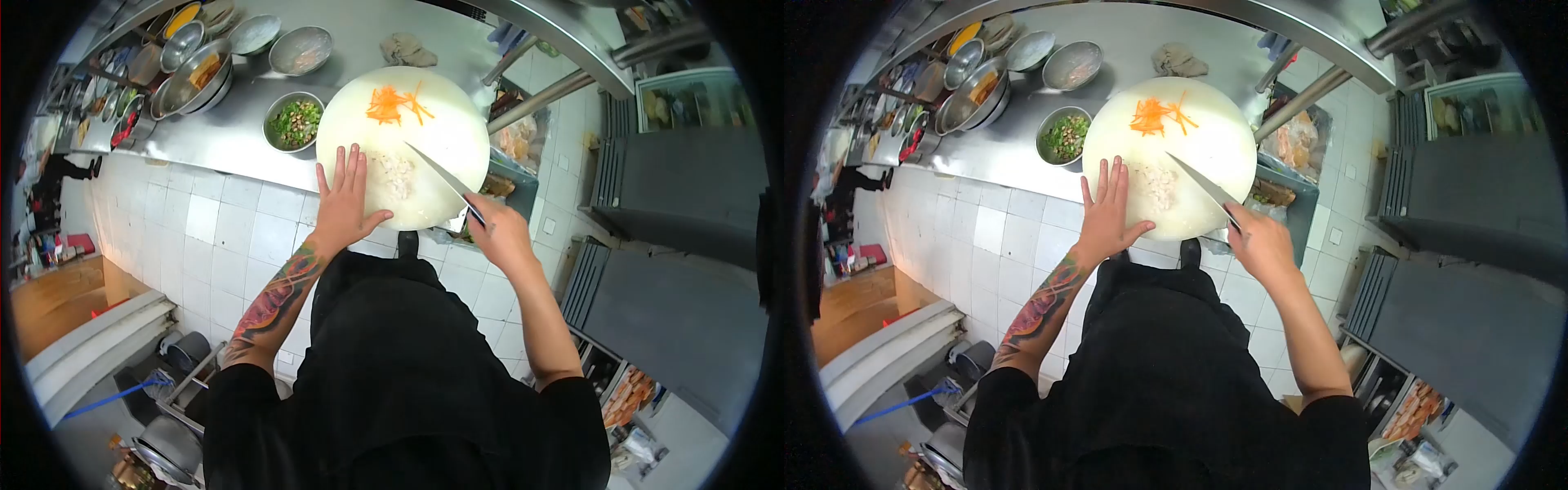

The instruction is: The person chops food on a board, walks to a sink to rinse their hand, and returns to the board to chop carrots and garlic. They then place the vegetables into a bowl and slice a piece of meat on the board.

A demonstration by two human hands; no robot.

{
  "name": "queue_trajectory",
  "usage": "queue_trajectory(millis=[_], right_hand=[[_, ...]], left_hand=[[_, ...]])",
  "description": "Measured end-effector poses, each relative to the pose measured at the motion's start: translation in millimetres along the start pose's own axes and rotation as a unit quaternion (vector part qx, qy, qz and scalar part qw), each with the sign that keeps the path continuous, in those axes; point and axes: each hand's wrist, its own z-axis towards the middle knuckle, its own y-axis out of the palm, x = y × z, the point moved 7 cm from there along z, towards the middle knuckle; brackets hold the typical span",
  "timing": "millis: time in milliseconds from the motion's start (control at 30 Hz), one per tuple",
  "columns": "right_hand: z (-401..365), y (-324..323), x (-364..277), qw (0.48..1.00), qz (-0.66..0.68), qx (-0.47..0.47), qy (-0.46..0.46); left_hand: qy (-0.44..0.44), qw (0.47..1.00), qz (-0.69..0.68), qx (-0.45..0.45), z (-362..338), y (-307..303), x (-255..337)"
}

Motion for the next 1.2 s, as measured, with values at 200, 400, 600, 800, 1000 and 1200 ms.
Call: queue_trajectory(millis=[200, 400, 600, 800, 1000, 1200], right_hand=[[-9.6, 38.1, -57.8, 0.999, -0.002, -0.024, 0.048], [-68.2, 57.3, -2.0, 0.856, 0.392, -0.022, 0.336], [-63.0, 136.0, -63.5, 0.769, 0.493, 0.043, 0.405], [-22.0, 156.5, -120.4, 0.699, 0.537, 0.194, 0.431], [-17.9, 171.2, -127.3, 0.677, 0.576, 0.191, 0.416], [-3.5, 184.4, -148.5, 0.677, 0.604, 0.190, 0.374]], left_hand=[[0.059, 0.990, -0.120, 0.034, 17.9, 2.4, -16.6], [0.180, 0.963, -0.197, -0.030, 45.9, -0.8, -16.9], [0.209, 0.948, -0.239, -0.001, 61.7, 20.8, 5.5], [0.198, 0.940, -0.276, 0.025, 63.4, 25.8, 14.1], [0.197, 0.925, -0.324, 0.020, 63.5, 26.8, 17.0], [0.190, 0.906, -0.378, -0.002, 66.9, 21.6, 7.1]])
